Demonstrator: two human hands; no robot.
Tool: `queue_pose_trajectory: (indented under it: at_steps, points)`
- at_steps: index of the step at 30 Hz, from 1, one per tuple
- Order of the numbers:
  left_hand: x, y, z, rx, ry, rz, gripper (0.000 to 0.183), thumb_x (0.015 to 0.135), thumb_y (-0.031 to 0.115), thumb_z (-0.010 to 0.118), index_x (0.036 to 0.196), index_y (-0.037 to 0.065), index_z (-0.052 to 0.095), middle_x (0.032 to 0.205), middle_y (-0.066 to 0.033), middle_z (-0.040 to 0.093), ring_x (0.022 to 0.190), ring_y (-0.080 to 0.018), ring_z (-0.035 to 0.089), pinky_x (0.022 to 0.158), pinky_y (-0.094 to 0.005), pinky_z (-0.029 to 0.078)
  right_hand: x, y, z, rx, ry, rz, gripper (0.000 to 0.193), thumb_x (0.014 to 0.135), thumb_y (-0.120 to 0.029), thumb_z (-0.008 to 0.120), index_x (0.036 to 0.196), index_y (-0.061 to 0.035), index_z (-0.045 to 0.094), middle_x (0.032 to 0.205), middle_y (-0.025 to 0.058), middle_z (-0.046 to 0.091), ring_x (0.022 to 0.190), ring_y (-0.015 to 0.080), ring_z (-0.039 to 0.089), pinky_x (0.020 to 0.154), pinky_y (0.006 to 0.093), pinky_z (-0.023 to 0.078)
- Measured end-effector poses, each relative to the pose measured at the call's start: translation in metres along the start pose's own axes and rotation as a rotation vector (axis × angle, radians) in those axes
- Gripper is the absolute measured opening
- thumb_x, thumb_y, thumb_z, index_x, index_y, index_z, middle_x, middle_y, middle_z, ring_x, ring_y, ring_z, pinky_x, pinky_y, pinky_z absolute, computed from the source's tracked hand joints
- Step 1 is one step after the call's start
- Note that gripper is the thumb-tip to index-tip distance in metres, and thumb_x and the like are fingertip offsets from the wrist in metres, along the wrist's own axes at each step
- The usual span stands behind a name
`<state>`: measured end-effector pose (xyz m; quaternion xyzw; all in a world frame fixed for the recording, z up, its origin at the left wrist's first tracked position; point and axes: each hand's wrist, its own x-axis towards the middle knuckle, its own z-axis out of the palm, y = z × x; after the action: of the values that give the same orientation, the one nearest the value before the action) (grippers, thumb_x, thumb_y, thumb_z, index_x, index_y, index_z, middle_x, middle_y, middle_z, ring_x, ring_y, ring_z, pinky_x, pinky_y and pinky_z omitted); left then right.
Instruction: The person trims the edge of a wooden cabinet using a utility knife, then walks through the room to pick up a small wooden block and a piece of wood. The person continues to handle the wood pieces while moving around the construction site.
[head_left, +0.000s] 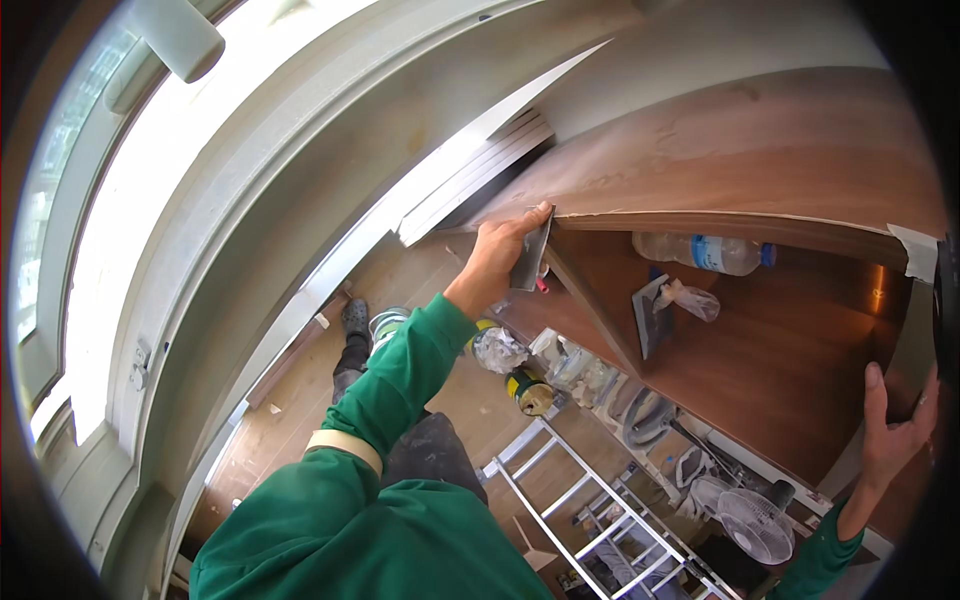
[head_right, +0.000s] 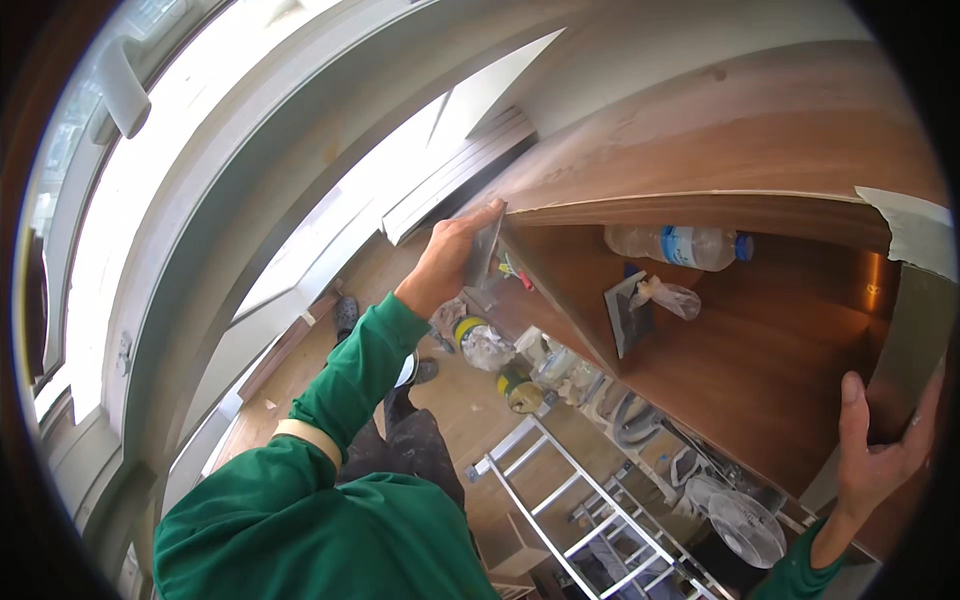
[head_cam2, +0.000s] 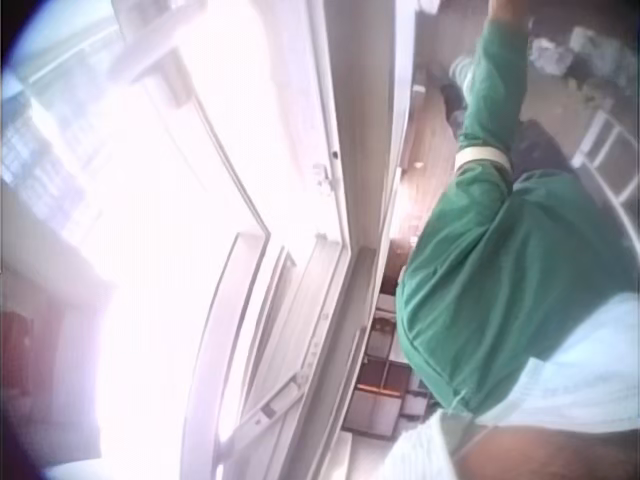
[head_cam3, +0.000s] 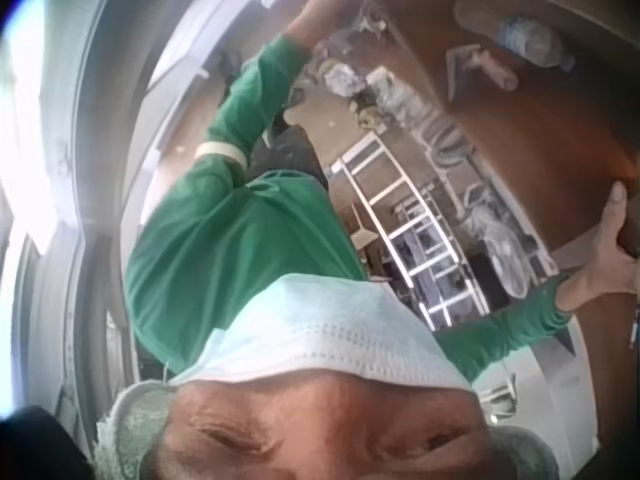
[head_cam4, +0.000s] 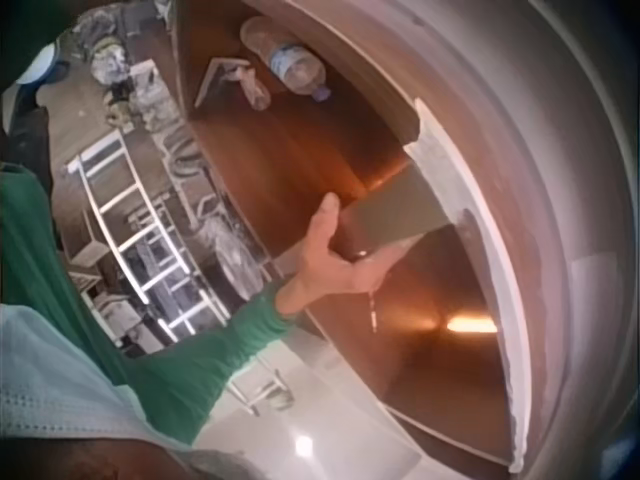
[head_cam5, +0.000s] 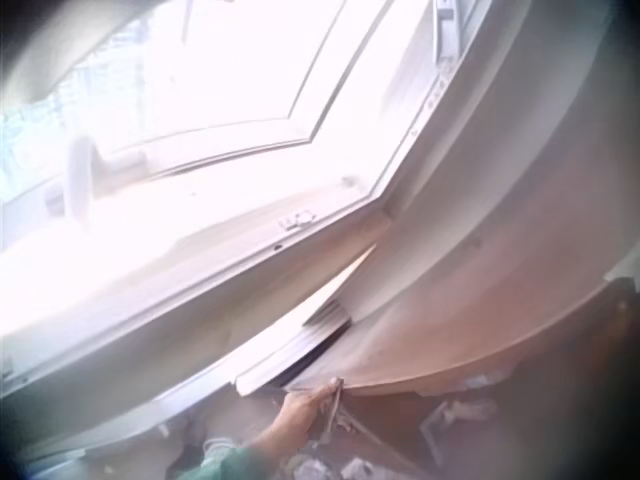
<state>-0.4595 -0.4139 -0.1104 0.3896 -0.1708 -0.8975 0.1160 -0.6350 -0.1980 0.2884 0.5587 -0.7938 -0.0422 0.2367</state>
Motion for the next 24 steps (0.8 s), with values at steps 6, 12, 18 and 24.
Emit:
queue_pose_trajectory:
  at_steps: [6,12,18,24]
  points:
    - [-0.015,0.005,0.023,0.143,0.074,0.057,0.042,0.087,0.041,0.072,0.076,0.001,0.063,0.064,-0.0043,0.056,0.045,-0.0129,0.05,0.039,-0.0291,0.039,-0.003,0.001,0.0,0.041,-0.017,0.028,0.058,0.083,-0.012,0.075,0.131,0.0089,0.05,0.122,0.018,0.059,0.111,0.0232,0.056,0.099,0.0333,0.04]
    - [0.005,-0.008,0.009,0.1,0.196,0.042,0.042,0.087,0.039,0.071,0.078,-0.002,0.065,0.071,-0.0067,0.06,0.053,-0.0121,0.054,0.044,-0.0302,0.042,0.008,-0.01,0.003,0.075,-0.043,-0.029,0.062,0.082,-0.008,0.073,0.135,0.0086,0.046,0.131,0.0195,0.056,0.119,0.0247,0.053,0.103,0.0353,0.039]
    - [0.007,-0.011,0.009,0.096,0.172,0.048,0.043,0.086,0.04,0.072,0.081,-0.002,0.065,0.071,-0.0055,0.059,0.056,-0.0126,0.054,0.047,-0.0319,0.045,0.009,-0.011,0.003,0.114,-0.071,0.002,0.062,0.083,-0.006,0.072,0.136,0.0093,0.045,0.134,0.0197,0.054,0.121,0.0256,0.053,0.104,0.0355,0.038]
    - [-0.005,0.001,0.021,0.189,0.121,0.1,0.042,0.085,0.039,0.074,0.08,-0.002,0.066,0.07,-0.0052,0.06,0.057,-0.0119,0.056,0.048,-0.0323,0.046,0.002,0.0,0.002,0.021,-0.043,-0.023,0.061,0.083,-0.007,0.073,0.134,0.0105,0.046,0.13,0.0191,0.056,0.116,0.0249,0.055,0.102,0.0341,0.039]
